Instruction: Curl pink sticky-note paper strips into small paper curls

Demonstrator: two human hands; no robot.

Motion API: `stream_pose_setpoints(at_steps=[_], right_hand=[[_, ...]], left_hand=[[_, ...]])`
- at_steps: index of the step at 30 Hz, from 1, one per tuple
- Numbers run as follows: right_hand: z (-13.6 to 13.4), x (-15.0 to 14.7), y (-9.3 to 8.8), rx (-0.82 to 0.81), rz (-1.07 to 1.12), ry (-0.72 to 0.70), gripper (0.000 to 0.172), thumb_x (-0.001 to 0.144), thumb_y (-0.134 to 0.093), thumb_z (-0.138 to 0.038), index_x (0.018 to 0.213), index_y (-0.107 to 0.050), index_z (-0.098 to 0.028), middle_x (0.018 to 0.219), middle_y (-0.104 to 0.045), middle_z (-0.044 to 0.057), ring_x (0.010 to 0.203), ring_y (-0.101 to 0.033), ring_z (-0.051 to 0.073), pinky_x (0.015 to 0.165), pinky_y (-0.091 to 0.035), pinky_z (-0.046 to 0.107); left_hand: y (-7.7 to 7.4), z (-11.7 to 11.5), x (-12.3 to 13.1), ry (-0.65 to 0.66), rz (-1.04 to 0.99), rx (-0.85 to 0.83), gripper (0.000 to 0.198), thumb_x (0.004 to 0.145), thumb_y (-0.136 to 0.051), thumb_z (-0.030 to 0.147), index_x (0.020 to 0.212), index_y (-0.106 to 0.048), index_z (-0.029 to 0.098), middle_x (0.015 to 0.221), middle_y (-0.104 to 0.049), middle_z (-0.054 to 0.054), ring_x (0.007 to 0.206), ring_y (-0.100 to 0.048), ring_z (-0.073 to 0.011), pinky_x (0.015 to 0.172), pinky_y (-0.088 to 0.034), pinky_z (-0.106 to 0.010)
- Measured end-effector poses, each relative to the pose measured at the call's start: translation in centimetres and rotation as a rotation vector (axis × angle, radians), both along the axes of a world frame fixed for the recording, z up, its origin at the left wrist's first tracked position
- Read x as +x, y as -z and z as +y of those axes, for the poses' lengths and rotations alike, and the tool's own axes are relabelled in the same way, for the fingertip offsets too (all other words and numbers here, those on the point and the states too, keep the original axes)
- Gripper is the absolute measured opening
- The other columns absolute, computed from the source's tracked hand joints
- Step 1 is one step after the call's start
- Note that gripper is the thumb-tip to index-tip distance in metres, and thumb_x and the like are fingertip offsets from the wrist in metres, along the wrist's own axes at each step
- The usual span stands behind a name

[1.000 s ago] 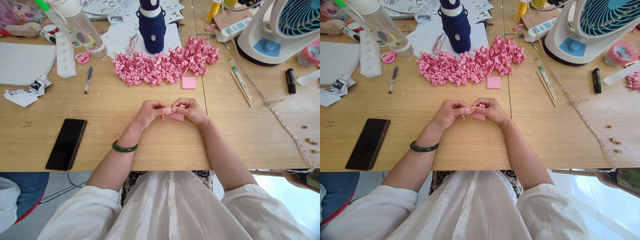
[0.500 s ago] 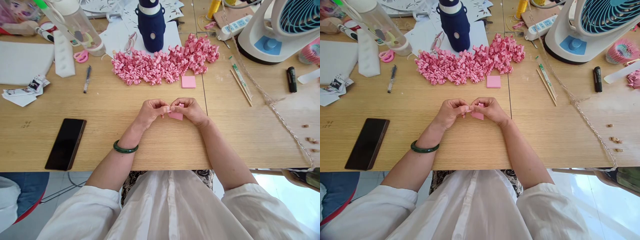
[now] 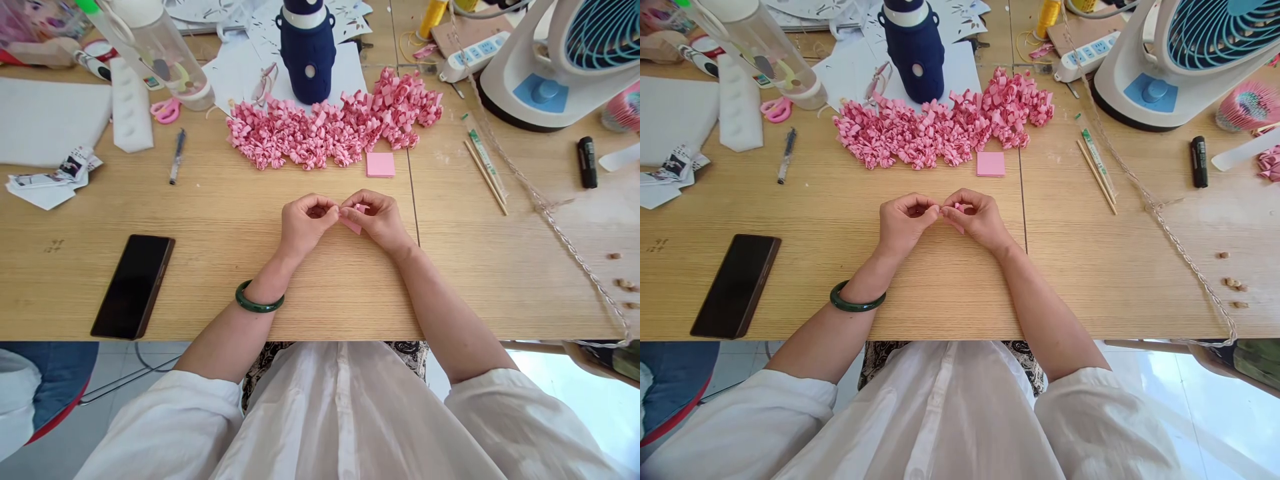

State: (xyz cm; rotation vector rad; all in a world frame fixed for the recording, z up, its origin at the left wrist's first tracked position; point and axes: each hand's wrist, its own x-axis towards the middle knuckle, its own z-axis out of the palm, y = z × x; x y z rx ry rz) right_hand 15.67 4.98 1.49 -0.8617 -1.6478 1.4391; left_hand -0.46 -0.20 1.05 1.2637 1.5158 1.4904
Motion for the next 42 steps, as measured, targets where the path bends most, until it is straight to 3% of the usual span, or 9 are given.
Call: stream_pose_setpoints(at_steps=[6,10,20,26,29,34,38,42], right_hand=[[-0.7,-1.0,0.8,0.208,-0.007,0.167,0.013,0.082,-0.08,-0.034,0.081,-0.076,-0.021,0.082,-0.068,0.002,0.081,-0.058,0.015,0.075,-0.049,0.03],[-1.0,-1.6,1.0,0.247,-0.048,0.286,0.004,0.083,-0.076,-0.026,0.083,-0.077,-0.022,0.085,-0.07,0.003,0.086,-0.062,0.016,0.081,-0.052,0.032],[-0.8,-1.9,1.3,0.215,-0.058,0.334,0.004,0.082,-0.07,-0.025,0.08,-0.07,-0.021,0.084,-0.071,0.001,0.087,-0.063,0.017,0.087,-0.05,0.034],[-0.6,-1.7,0.9,0.059,0.058,0.238,0.01,0.082,-0.069,-0.029,0.079,-0.065,-0.021,0.083,-0.066,0.0,0.081,-0.059,0.015,0.082,-0.048,0.032],[-0.5,-1.4,0.7,0.118,0.01,0.201,0.009,0.084,-0.069,-0.028,0.079,-0.066,-0.021,0.085,-0.067,0.001,0.086,-0.059,0.016,0.086,-0.048,0.033],[-0.4,-1.3,0.8,0.312,-0.116,0.238,0.007,0.084,-0.068,-0.023,0.078,-0.065,-0.023,0.083,-0.067,0.002,0.086,-0.058,0.018,0.087,-0.046,0.036],[-0.4,-1.3,1.1,0.285,-0.104,0.263,0.005,0.084,-0.068,-0.025,0.082,-0.064,-0.022,0.086,-0.067,0.002,0.089,-0.058,0.018,0.082,-0.047,0.033],[-0.3,-1.2,1.1,0.225,-0.064,0.239,0.011,0.083,-0.073,-0.03,0.081,-0.066,-0.021,0.087,-0.067,0.003,0.088,-0.057,0.018,0.078,-0.046,0.032]], left_hand=[[-0.1,-0.5,0.4,-0.124,0.341,0.249,0.007,0.079,-0.069,0.013,0.075,-0.074,0.016,0.072,-0.069,0.0,0.059,-0.056,-0.0073,0.059,-0.047,-0.02],[-0.1,-0.7,0.6,-0.148,0.414,0.319,0.009,0.083,-0.069,0.012,0.077,-0.074,0.016,0.071,-0.067,0.001,0.059,-0.054,-0.0072,0.06,-0.046,-0.02],[-0.2,-0.8,0.7,-0.052,0.318,0.275,0.012,0.087,-0.067,0.018,0.084,-0.078,0.018,0.076,-0.072,-0.001,0.067,-0.06,-0.0097,0.061,-0.048,-0.021],[0.0,-0.7,0.8,-0.001,0.01,0.102,0.015,0.088,-0.065,0.024,0.089,-0.08,0.02,0.083,-0.073,-0.002,0.068,-0.063,-0.0112,0.056,-0.051,-0.021],[0.1,-0.6,0.7,0.005,-0.01,0.055,0.016,0.087,-0.067,0.026,0.091,-0.081,0.021,0.086,-0.074,-0.002,0.069,-0.063,-0.0116,0.054,-0.05,-0.021],[0.1,-0.6,0.5,-0.003,0.116,0.079,0.012,0.085,-0.069,0.024,0.088,-0.081,0.022,0.086,-0.075,-0.003,0.075,-0.066,-0.0125,0.065,-0.053,-0.023],[0.2,-0.6,0.7,0.005,0.081,0.059,0.012,0.084,-0.07,0.025,0.086,-0.081,0.021,0.083,-0.075,-0.003,0.07,-0.064,-0.0113,0.063,-0.052,-0.023],[0.0,-0.3,0.5,0.012,-0.114,-0.037,0.013,0.078,-0.075,0.031,0.081,-0.081,0.02,0.073,-0.072,0.0,0.055,-0.056,-0.0082,0.051,-0.048,-0.021]])
